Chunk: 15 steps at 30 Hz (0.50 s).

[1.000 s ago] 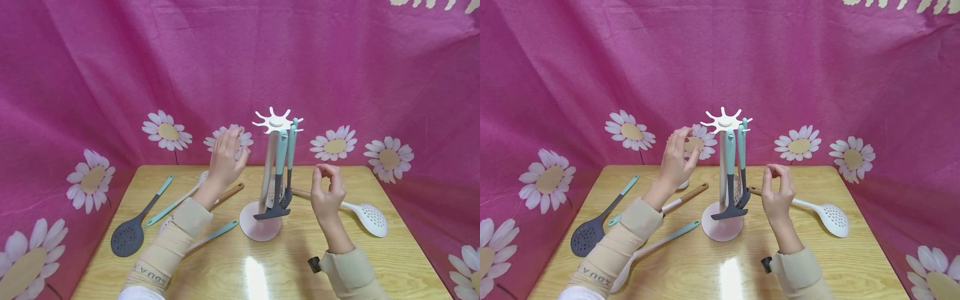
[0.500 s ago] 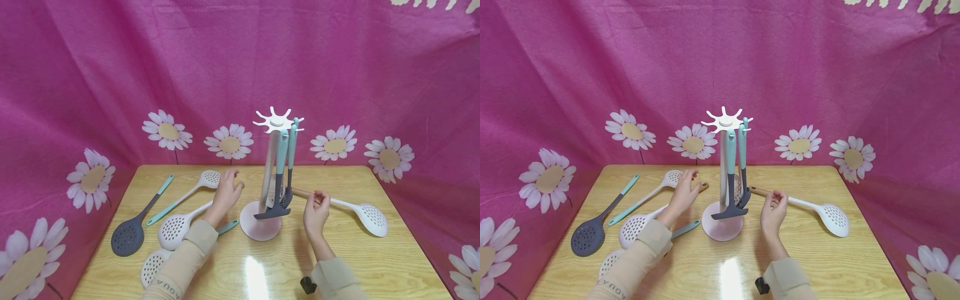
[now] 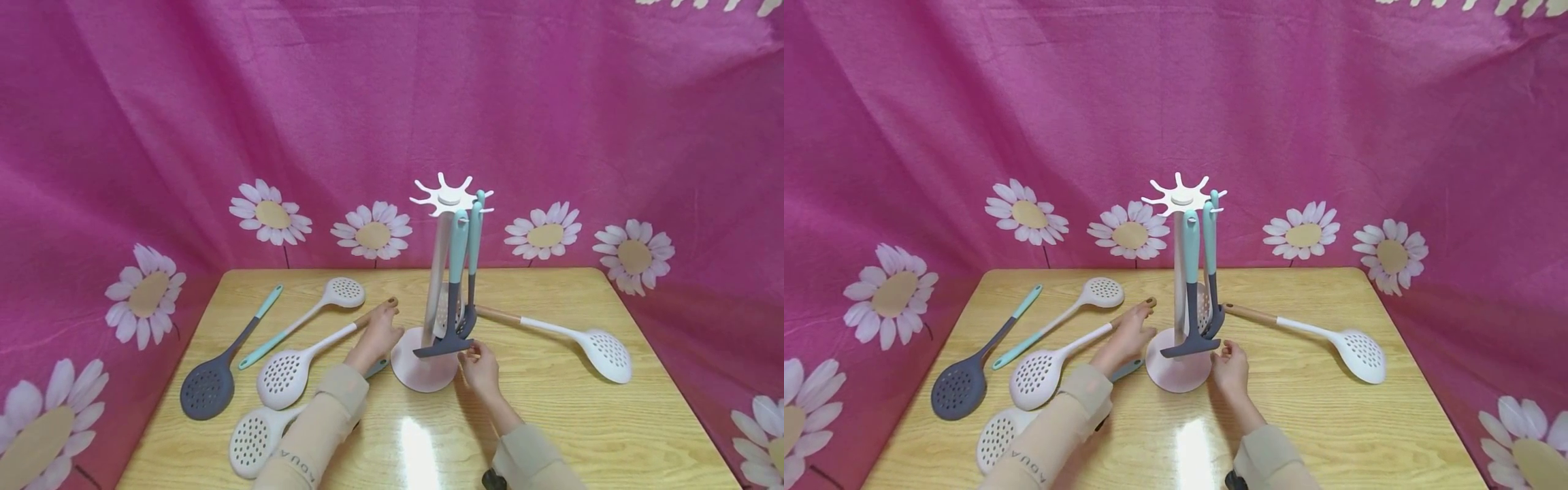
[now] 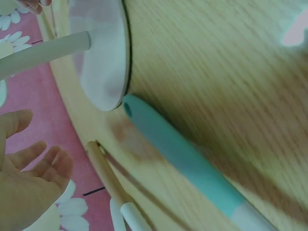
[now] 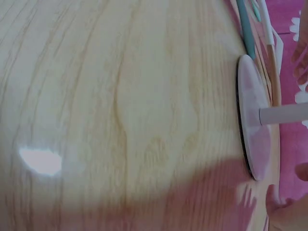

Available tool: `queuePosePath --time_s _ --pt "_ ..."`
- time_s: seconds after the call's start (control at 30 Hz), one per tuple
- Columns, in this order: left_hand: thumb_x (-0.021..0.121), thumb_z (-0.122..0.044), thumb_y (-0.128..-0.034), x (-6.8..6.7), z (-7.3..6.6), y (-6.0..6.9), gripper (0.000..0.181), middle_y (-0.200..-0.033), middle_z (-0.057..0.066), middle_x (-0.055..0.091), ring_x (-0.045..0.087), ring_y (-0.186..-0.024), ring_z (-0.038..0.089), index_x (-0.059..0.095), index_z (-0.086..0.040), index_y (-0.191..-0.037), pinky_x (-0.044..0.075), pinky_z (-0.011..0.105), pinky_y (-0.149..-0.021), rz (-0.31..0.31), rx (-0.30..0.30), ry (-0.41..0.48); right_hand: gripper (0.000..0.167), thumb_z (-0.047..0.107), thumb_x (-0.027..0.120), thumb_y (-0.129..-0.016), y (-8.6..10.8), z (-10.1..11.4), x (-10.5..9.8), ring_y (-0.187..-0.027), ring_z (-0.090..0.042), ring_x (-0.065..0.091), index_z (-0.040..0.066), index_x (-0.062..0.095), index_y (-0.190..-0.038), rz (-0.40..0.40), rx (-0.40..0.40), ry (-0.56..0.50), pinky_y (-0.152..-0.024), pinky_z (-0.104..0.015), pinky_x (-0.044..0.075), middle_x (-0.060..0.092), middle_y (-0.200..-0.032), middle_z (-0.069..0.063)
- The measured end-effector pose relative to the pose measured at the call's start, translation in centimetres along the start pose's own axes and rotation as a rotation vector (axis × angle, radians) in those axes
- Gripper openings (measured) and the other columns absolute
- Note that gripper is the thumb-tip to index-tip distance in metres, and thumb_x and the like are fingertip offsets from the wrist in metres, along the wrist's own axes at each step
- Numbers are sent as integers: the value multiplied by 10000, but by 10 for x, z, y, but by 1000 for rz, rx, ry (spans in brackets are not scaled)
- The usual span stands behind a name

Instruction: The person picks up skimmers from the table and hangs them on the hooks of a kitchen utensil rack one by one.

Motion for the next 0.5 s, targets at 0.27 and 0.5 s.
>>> queuePosePath --time_s 0.27,0.5 --pt "577 -101 -871 16 8 -6 566 -1382 275 335 317 -1290 367 334 92 -1344 296 419 -1046 115 -76 -63 364 53 681 -710 -2 -21 23 -688 -300 500 -136 560 -996 66 -190 89 -566 -334 402 506 -705 -173" --pt "618 -97 -843 31 16 -13 573 -1341 248 389 368 -1256 340 374 79 -1330 326 394 -1030 186 -125 -218 366 -43 652 -622 11 -3 26 -729 -302 411 -141 577 -967 75 -192 191 -595 -353 345 482 -680 -172"
Point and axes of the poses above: each hand's wrist, its own y-axis away from the middle knuckle, its own x-axis out of the palm, z = x × y, the point moved 5 cm from there along -y, towards the middle knuckle
